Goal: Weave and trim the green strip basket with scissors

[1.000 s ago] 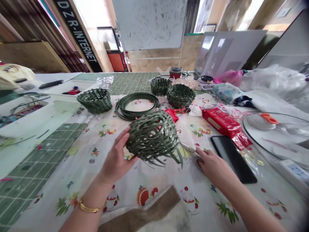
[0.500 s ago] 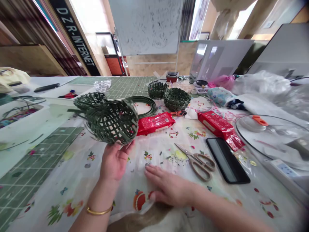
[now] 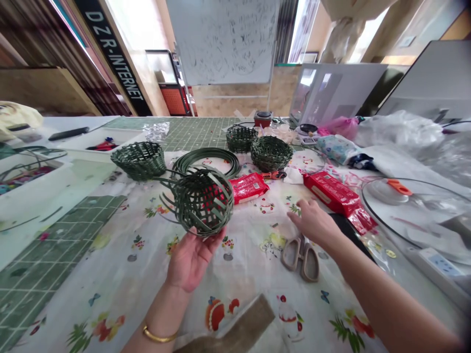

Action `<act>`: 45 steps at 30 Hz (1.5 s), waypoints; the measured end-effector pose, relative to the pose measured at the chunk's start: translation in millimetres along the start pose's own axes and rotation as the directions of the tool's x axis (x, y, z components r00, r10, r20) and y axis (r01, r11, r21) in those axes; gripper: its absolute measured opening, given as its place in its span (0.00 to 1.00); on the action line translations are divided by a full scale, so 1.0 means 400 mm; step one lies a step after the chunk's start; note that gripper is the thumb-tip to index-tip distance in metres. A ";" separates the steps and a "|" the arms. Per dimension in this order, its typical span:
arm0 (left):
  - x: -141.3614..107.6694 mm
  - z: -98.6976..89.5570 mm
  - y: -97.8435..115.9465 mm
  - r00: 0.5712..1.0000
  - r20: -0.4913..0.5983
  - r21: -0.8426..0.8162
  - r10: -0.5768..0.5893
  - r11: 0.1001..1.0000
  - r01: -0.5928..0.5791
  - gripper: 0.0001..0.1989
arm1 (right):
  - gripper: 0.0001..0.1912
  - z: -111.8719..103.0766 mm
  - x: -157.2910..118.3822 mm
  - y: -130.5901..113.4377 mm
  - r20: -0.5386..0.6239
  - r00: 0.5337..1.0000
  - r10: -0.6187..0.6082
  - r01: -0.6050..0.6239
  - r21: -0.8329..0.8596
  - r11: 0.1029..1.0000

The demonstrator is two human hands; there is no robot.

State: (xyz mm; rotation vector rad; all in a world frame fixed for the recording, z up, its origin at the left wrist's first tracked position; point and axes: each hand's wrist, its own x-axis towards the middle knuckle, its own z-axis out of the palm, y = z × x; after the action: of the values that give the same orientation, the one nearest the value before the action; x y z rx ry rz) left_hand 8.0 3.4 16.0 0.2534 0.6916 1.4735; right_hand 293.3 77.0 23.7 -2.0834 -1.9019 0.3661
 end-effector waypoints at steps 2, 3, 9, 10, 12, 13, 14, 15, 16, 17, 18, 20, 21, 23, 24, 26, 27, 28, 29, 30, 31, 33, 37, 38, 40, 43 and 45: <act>-0.006 0.001 -0.006 0.996 0.050 -0.004 -0.073 0.997 0.073 0.14 | 0.24 0.014 -0.069 0.010 0.032 0.999 0.019 -0.017 -0.079 0.997; -0.008 0.001 -0.009 0.992 0.073 -0.005 -0.106 0.994 0.107 0.14 | 0.23 0.021 -0.101 0.011 0.091 0.996 -0.024 0.039 -0.174 0.984; -0.014 -0.008 -0.012 0.965 0.135 -0.008 -0.224 0.974 0.227 0.15 | 0.16 0.006 -0.225 0.002 0.357 0.865 -0.353 0.412 -0.103 0.905; -0.015 -0.009 -0.011 0.962 0.145 -0.011 -0.233 0.971 0.237 0.15 | 0.17 -0.003 -0.235 0.001 0.387 0.836 -0.391 0.438 -0.040 0.898; -0.015 -0.011 -0.009 0.953 0.179 -0.016 -0.243 0.968 0.250 0.15 | 0.16 -0.014 -0.242 -0.002 0.381 0.815 -0.437 0.432 0.105 0.896; -0.015 -0.012 -0.009 0.950 0.197 -0.022 -0.243 0.967 0.252 0.14 | 0.15 -0.012 -0.237 -0.005 0.343 0.832 -0.435 0.396 0.181 0.900; -0.016 -0.013 -0.009 0.946 0.214 -0.030 -0.242 0.967 0.254 0.13 | 0.13 -0.006 -0.226 -0.008 0.292 0.863 -0.412 0.339 0.270 0.901; -0.016 -0.014 -0.009 0.943 0.229 -0.040 -0.241 0.966 0.257 0.13 | 0.13 0.005 -0.209 -0.011 0.241 0.898 -0.368 0.264 0.375 0.889; -0.016 -0.015 -0.009 0.939 0.243 -0.047 -0.243 0.964 0.262 0.13 | 0.14 0.020 -0.186 -0.013 0.202 0.930 -0.307 0.176 0.487 0.855; -0.017 -0.016 -0.009 0.934 0.256 -0.050 -0.249 0.962 0.270 0.13 | 0.15 0.036 -0.158 -0.014 0.200 0.950 -0.241 0.067 0.621 0.781; -0.018 -0.018 -0.009 0.928 0.267 -0.046 -0.260 0.958 0.282 0.14 | 0.17 0.052 -0.127 -0.014 0.232 0.953 -0.193 -0.043 0.737 0.674; -0.019 -0.020 -0.009 0.915 0.284 -0.033 -0.288 0.950 0.309 0.15 | 0.19 0.074 -0.063 -0.007 0.194 0.973 -0.127 -0.071 0.770 0.634; -0.020 -0.020 -0.009 0.910 0.289 -0.029 -0.298 0.947 0.320 0.16 | 0.18 0.078 -0.035 -0.003 0.149 0.986 -0.075 -0.069 0.774 0.630; -0.020 -0.021 -0.009 0.902 0.294 -0.027 -0.316 0.941 0.339 0.19 | 0.20 0.074 -0.002 0.001 0.064 0.998 0.007 -0.054 0.777 0.628; -0.020 -0.021 -0.009 0.896 0.299 -0.025 -0.327 0.936 0.350 0.21 | 0.21 0.069 0.000 -0.003 0.037 0.999 0.028 -0.046 0.780 0.624; -0.019 -0.021 -0.010 0.884 0.310 -0.017 -0.349 0.928 0.373 0.25 | 0.21 0.064 -0.026 -0.027 0.047 0.999 -0.001 -0.037 0.794 0.607; -0.018 -0.021 -0.011 0.881 0.314 -0.013 -0.354 0.926 0.377 0.26 | 0.19 0.068 -0.049 -0.046 0.087 0.995 -0.049 -0.041 0.806 0.590; -0.018 -0.021 -0.012 0.880 0.316 -0.008 -0.355 0.926 0.377 0.26 | 0.19 0.076 -0.072 -0.067 0.169 0.975 -0.143 -0.062 0.830 0.554; -0.018 -0.021 -0.014 0.882 0.313 -0.003 -0.352 0.928 0.372 0.26 | 0.20 0.088 -0.092 -0.087 0.285 0.918 -0.276 -0.137 0.881 0.453; -0.018 -0.021 -0.016 0.887 0.306 0.003 -0.346 0.932 0.363 0.25 | 0.22 0.102 -0.105 -0.104 0.348 0.873 -0.340 -0.205 0.897 0.391; -0.019 -0.020 -0.018 0.894 0.295 0.011 -0.336 0.937 0.349 0.24 | 0.23 0.116 -0.108 -0.114 0.374 0.863 -0.340 -0.232 0.891 0.390; -0.022 -0.017 -0.023 0.914 0.267 0.048 -0.305 0.952 0.303 0.22 | 0.24 0.133 -0.083 -0.111 0.326 0.923 -0.203 -0.214 0.876 0.433; -0.027 -0.009 -0.032 0.970 0.218 0.170 -0.105 0.983 0.068 0.14 | 0.25 0.099 0.000 -0.040 0.126 0.990 0.066 -0.142 0.851 0.505; -0.028 -0.008 -0.034 0.976 0.212 0.205 -0.050 0.979 0.005 0.14 | 0.25 0.081 0.003 -0.024 0.095 0.991 0.096 -0.132 0.844 0.521; -0.031 -0.013 -0.038 0.977 0.211 0.274 0.027 0.958 -0.085 0.20 | 0.24 0.047 -0.024 -0.009 0.086 0.993 0.081 -0.117 0.837 0.535; -0.041 -0.029 -0.045 0.973 0.228 0.384 0.041 0.914 -0.129 0.30 | 0.27 0.010 -0.115 -0.028 0.176 0.963 -0.206 -0.087 0.920 0.383; -0.050 -0.038 -0.052 0.973 0.229 0.447 0.003 0.888 -0.109 0.29 | 0.31 -0.006 -0.170 -0.051 0.187 0.944 -0.272 -0.111 0.956 0.273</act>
State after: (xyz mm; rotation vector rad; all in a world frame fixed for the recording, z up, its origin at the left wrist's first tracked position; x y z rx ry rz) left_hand 17.5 -22.1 -2.0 0.7988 0.8472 1.2933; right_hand 269.1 10.7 33.1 -1.0447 -1.2384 1.4929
